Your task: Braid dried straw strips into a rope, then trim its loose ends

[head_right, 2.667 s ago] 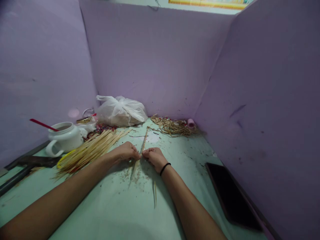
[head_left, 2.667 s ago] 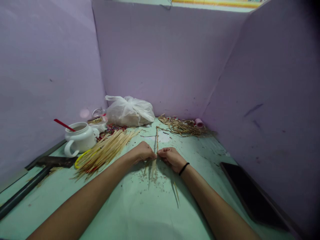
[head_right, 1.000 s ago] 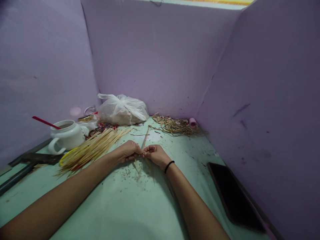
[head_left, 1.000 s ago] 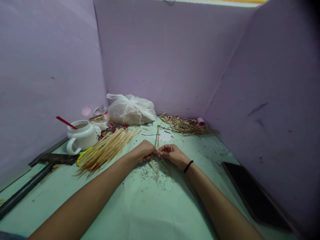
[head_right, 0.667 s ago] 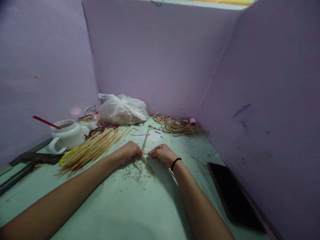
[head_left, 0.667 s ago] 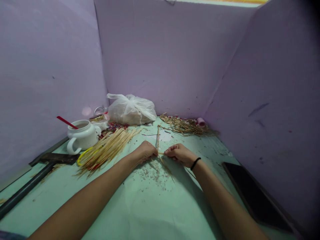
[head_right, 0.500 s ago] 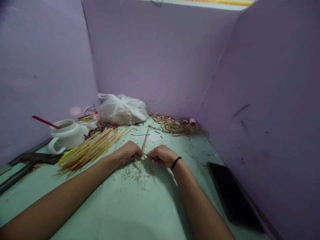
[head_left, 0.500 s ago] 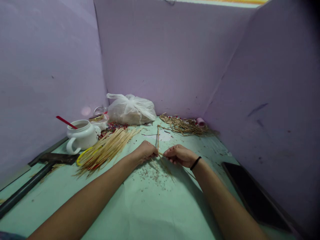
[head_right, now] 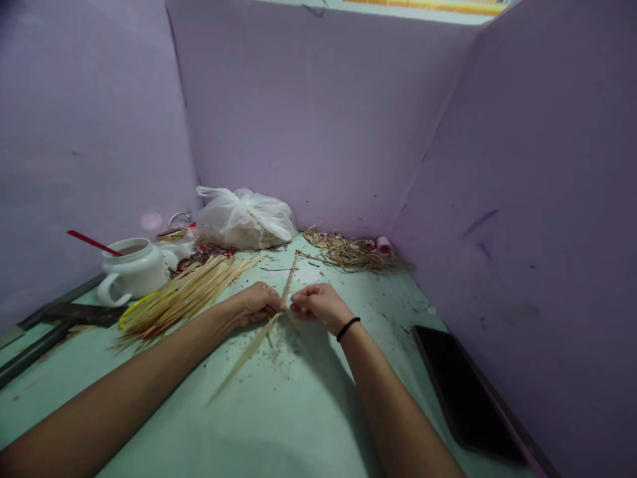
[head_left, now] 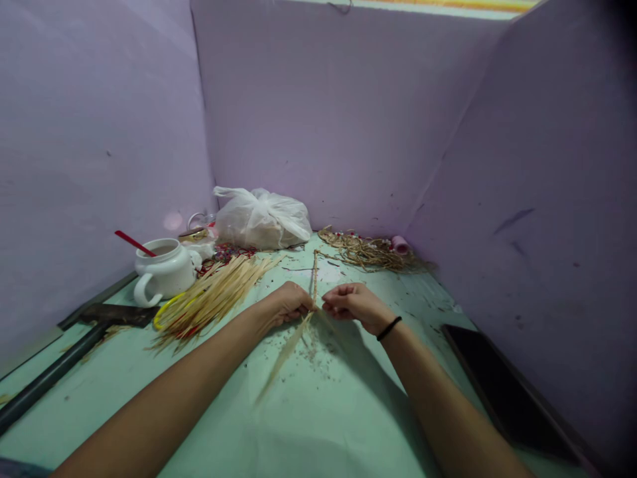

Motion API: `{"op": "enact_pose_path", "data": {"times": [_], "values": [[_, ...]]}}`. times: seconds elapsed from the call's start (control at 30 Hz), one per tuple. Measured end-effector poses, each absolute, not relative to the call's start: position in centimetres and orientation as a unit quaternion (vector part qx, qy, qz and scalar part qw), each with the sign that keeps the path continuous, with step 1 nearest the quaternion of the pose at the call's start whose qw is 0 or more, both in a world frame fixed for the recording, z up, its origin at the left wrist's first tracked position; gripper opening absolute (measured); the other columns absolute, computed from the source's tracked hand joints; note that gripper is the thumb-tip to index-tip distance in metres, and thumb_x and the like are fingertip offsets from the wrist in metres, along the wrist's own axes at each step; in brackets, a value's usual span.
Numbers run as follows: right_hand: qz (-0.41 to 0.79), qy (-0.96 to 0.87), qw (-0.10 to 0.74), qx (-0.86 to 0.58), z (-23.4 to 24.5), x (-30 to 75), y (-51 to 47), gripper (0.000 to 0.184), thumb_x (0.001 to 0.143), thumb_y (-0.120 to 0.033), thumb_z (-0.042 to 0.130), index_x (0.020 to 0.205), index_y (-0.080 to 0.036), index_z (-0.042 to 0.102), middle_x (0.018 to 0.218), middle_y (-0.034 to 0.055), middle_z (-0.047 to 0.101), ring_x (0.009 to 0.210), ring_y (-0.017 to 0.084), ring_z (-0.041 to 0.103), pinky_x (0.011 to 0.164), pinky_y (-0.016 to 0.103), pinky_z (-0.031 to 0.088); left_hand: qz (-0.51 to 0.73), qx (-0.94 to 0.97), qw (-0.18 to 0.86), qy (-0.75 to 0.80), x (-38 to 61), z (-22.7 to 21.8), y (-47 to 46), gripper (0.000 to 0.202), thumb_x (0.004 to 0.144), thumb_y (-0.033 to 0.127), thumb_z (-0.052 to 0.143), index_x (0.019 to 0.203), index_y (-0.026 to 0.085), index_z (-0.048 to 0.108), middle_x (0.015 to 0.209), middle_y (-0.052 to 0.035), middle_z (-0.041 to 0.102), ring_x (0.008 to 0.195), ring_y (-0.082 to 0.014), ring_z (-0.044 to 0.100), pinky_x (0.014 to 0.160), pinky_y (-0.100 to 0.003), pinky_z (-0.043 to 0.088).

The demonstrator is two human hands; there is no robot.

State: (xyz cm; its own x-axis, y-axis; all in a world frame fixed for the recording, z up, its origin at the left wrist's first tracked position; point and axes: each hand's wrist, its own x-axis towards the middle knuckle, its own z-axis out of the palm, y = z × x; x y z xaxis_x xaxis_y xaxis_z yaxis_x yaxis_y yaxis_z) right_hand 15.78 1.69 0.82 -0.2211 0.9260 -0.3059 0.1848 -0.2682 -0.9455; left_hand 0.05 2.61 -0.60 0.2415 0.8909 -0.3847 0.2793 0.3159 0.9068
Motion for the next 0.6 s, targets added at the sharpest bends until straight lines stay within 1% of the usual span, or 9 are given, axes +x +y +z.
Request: {"op": "enact_pose_path", "data": {"times": [0.07,0.1,0.2,0.27,0.33,0.4,0.47,0.6], "values": [[0.596,-0.458,0.362,-0.551,0.9,15.8,1.8,0.008,0.067,-0.007,0.06,0.06,-0.011,0.059,0.057,0.0031,0.062,0.046,0.007,0.053,0.051,0.02,0.047,0.258,0.521,0.606,0.542,-0.1,-0.8,2.8,0.013,0.051,0.018,0.056,0.048,0.015,0.044,0.035,0.0068,0.036,0.028,-0.0024,0.023,0.033,-0.02,0.007],[0.615,-0.441,0.363,-0.543,0.8,15.6,1.8,0.009,0.068,-0.005,0.058,0.061,-0.011,0.058,0.057,0.003,0.062,0.047,0.008,0.054,0.053,0.02,0.047,0.259,0.522,0.611,0.536,-0.1,-0.9,2.8,0.012,0.051,0.018,0.056,0.048,0.015,0.044,0.035,0.0072,0.035,0.028,-0.0023,0.023,0.033,-0.02,0.007],[0.679,-0.437,0.317,-0.497,0.1,14.6,1.5,0.01,0.069,-0.005,0.055,0.062,-0.011,0.057,0.055,0.0026,0.059,0.048,0.009,0.055,0.052,0.021,0.047,0.264,0.53,0.613,0.523,-0.2,-1.1,2.9,0.013,0.051,0.018,0.054,0.047,0.015,0.041,0.034,0.0079,0.032,0.028,-0.002,0.021,0.033,-0.02,0.006],[0.668,-0.463,0.298,-0.501,-0.4,14.0,1.2,0.012,0.069,-0.007,0.054,0.058,-0.011,0.055,0.05,0.0009,0.055,0.043,0.007,0.05,0.043,0.018,0.041,0.263,0.535,0.609,0.523,-0.2,-1.1,2.9,0.015,0.05,0.017,0.054,0.046,0.016,0.04,0.033,0.008,0.03,0.028,-0.0022,0.02,0.032,-0.02,0.006],[0.629,-0.491,0.301,-0.523,-0.7,13.7,1.2,0.015,0.068,-0.008,0.054,0.053,-0.011,0.054,0.043,-0.0018,0.049,0.036,0.004,0.04,0.035,0.016,0.028,0.259,0.538,0.606,0.526,-0.2,-1.1,2.9,0.014,0.05,0.018,0.054,0.046,0.016,0.04,0.034,0.0078,0.031,0.028,-0.0024,0.021,0.032,-0.019,0.007],[0.597,-0.507,0.307,-0.539,-0.9,13.7,1.2,0.017,0.067,-0.008,0.053,0.05,-0.011,0.053,0.038,-0.0042,0.044,0.032,0.002,0.03,0.032,0.017,0.017,0.255,0.539,0.604,0.529,-0.2,-1.1,2.8,0.013,0.05,0.018,0.054,0.047,0.015,0.042,0.034,0.0076,0.033,0.028,-0.0026,0.022,0.032,-0.019,0.008],[0.585,-0.512,0.314,-0.545,-0.9,13.8,1.3,0.017,0.065,-0.008,0.053,0.049,-0.012,0.052,0.036,-0.0051,0.043,0.031,0.002,0.025,0.033,0.018,0.013,0.252,0.544,0.596,0.534,-0.1,-1.1,2.8,0.011,0.051,0.016,0.054,0.047,0.015,0.043,0.034,0.0072,0.034,0.028,-0.0029,0.023,0.032,-0.019,0.009],[0.56,-0.52,0.33,-0.555,-1.1,13.7,1.4,0.015,0.061,-0.007,0.053,0.047,-0.013,0.05,0.036,-0.006,0.044,0.032,0.002,0.026,0.036,0.02,0.013,0.231,0.588,0.547,0.549,-0.1,-0.8,2.6,0.007,0.052,0.014,0.051,0.047,0.014,0.047,0.033,0.0062,0.034,0.027,-0.0042,0.024,0.031,-0.02,0.012]]}}
